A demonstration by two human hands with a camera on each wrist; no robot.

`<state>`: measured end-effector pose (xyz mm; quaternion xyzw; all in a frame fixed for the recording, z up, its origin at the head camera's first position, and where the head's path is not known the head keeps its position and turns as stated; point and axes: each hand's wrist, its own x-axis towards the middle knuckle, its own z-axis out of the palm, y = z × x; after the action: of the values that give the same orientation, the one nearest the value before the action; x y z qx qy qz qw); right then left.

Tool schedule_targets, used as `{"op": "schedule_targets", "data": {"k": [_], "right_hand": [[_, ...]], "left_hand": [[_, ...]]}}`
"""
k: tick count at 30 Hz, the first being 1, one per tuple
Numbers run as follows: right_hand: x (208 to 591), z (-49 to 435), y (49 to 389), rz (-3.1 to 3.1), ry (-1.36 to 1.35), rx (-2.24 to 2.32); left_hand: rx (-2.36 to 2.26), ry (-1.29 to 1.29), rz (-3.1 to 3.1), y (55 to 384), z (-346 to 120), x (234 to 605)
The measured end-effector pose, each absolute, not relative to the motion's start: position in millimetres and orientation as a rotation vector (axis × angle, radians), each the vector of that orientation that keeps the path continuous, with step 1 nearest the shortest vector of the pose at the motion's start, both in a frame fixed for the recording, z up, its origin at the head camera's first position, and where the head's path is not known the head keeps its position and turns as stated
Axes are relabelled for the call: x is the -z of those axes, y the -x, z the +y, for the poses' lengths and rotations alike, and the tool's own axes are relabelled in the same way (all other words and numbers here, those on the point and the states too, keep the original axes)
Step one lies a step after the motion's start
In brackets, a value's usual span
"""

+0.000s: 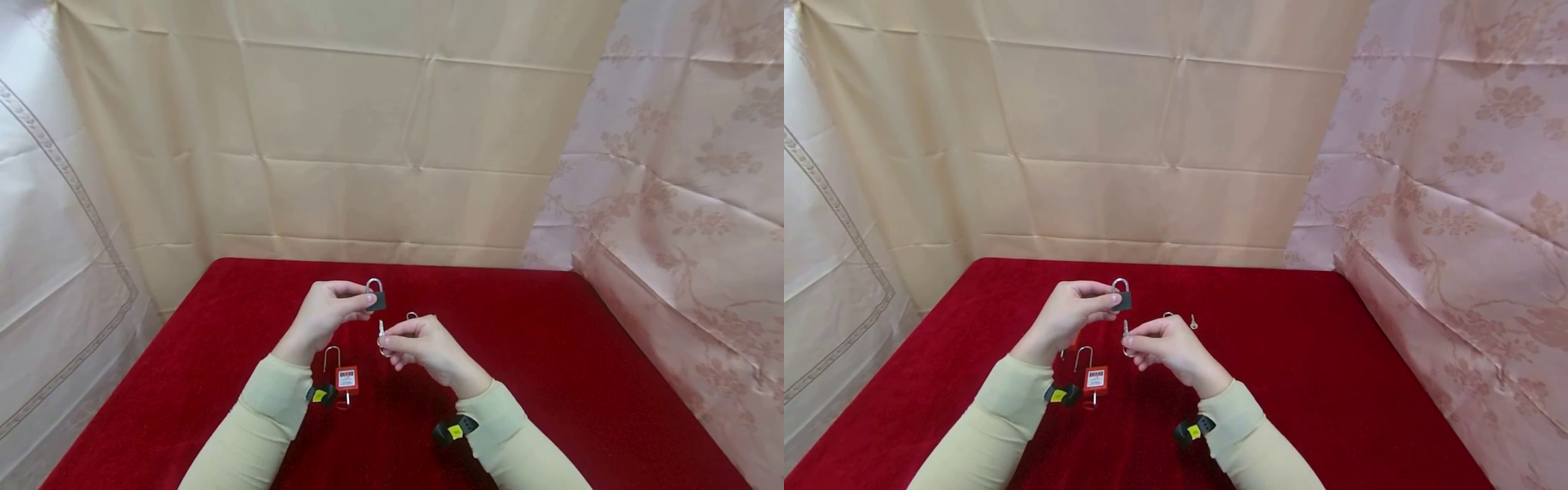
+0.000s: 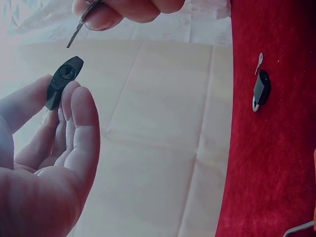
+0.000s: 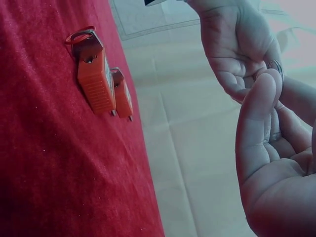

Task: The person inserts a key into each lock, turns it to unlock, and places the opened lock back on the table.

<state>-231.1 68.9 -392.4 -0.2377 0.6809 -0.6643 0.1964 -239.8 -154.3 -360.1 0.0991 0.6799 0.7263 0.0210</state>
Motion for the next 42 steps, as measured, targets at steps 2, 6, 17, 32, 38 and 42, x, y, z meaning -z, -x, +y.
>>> {"op": "schedule_targets", "data": {"k": [2,6,17,32,38,42], "right_hand": [[392.4,69.0,230.9,1.898,0.659,1.862],[393.6,68.7,231.4,1.884,0.642,1.876],[394.3,69.7,232.8,1.870,0.628,1.915],[391.2,71.2,231.3,1.854,0.632,1.947],[391.7,71.5,231.1,1.848,0.643,1.944],[392.5,71.2,230.9,1.845,0.649,1.936]], "left_hand": [[-2.246,-0.317,2.108,239.4,-153.9,359.9],[-2.240,-0.331,2.103,238.8,-152.3,359.7],[-2.247,-0.351,2.073,239.8,-147.0,360.8],[-2.216,-0.357,2.096,238.9,-147.6,360.5],[-2.207,-0.363,2.099,239.4,-147.6,362.0],[-2.191,-0.369,2.102,238.9,-147.5,362.8]]}}
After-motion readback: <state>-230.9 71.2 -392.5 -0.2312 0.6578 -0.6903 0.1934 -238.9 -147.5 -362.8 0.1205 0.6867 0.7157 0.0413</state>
